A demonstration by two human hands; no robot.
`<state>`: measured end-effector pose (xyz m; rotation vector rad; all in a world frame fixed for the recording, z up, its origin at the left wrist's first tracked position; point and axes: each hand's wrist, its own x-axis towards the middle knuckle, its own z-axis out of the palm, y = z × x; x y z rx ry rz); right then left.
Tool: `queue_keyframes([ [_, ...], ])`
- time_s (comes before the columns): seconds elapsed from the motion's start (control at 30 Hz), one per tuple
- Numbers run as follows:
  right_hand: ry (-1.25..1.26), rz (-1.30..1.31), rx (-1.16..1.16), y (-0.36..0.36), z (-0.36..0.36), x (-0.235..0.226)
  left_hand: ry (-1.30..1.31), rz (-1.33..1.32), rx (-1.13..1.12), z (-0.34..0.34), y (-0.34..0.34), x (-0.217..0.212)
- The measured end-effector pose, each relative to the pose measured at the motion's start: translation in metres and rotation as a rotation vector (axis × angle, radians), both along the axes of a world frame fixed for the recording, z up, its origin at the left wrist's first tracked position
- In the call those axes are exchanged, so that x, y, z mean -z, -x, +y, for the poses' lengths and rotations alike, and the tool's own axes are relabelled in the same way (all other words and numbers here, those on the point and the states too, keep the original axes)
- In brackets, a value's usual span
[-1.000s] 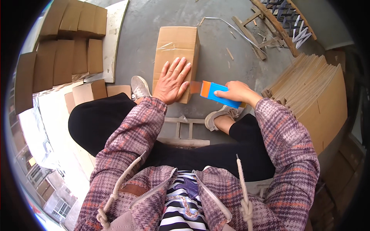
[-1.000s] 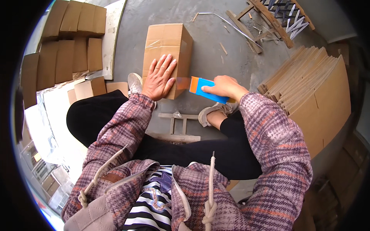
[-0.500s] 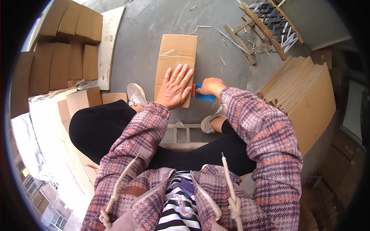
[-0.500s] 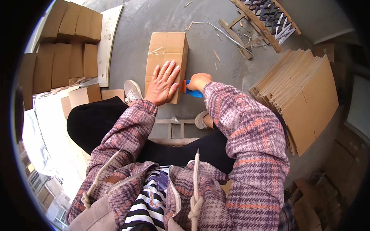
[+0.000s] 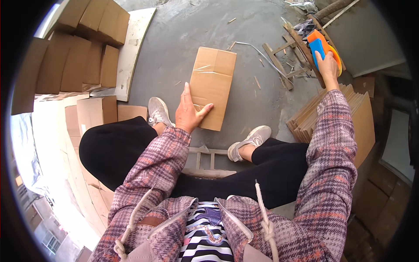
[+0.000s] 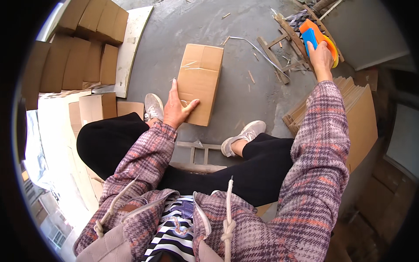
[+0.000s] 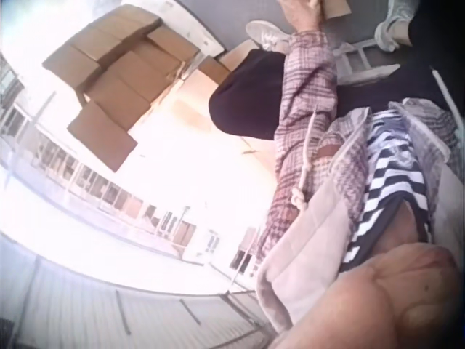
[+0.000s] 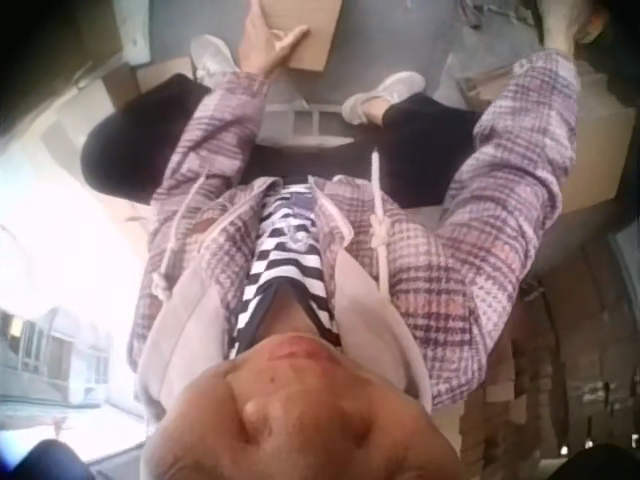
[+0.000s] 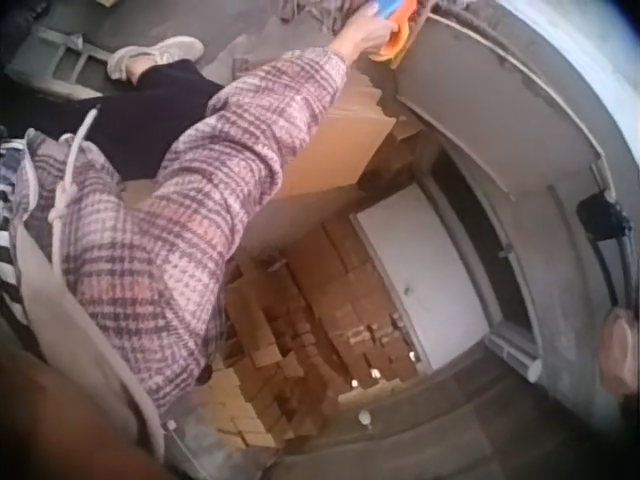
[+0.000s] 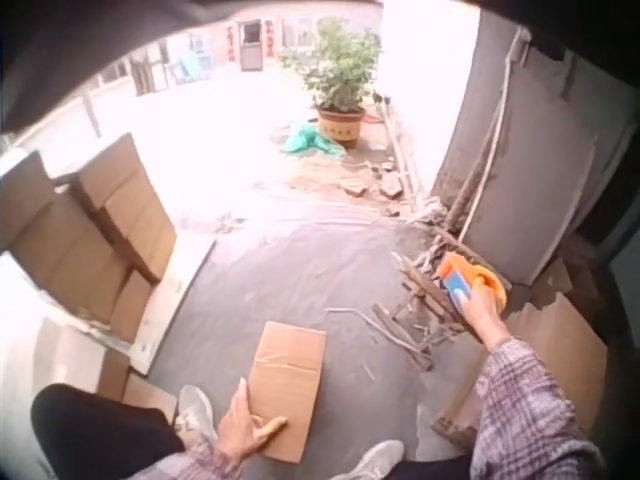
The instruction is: Assembling and taping cardboard boxes for packaging.
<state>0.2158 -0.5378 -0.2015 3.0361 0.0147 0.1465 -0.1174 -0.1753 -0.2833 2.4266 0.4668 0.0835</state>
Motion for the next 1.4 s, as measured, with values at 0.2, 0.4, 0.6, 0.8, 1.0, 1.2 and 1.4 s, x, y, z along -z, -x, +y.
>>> queue_keyframes([
  [0.2, 0.03, -0.412, -0.426, 0.044, 0.1, 0.005, 0.305, 0.058, -0.134, 0.012, 0.002, 0.005],
  [0.4, -1.281, 0.239, 0.077, 0.248, 0.244, 0.123, 0.345, 0.04, -0.144, 0.007, -0.004, 0.011],
  [0.6, -2.155, 0.702, 0.32, 0.275, 0.235, 0.155, 0.488, -0.025, -0.135, 0.014, 0.004, 0.023],
  [0.8, -1.008, 0.453, 0.455, 0.262, 0.184, 0.245, 0.847, -0.027, -0.181, 0.0, -0.015, 0.047],
  [1.0, -1.362, 0.78, -0.008, 0.205, 0.226, 0.129, 0.378, 0.109, -0.35, 0.0, 0.018, 0.036],
  [1.2, -0.676, 0.908, -0.615, 0.17, 0.253, 0.023, 0.83, -0.105, -0.399, -0.07, 0.026, -0.01],
  [1.4, -0.553, 0.928, -0.714, 0.161, 0.239, 0.059, 0.924, 0.423, -0.277, -0.08, 0.021, -0.002],
])
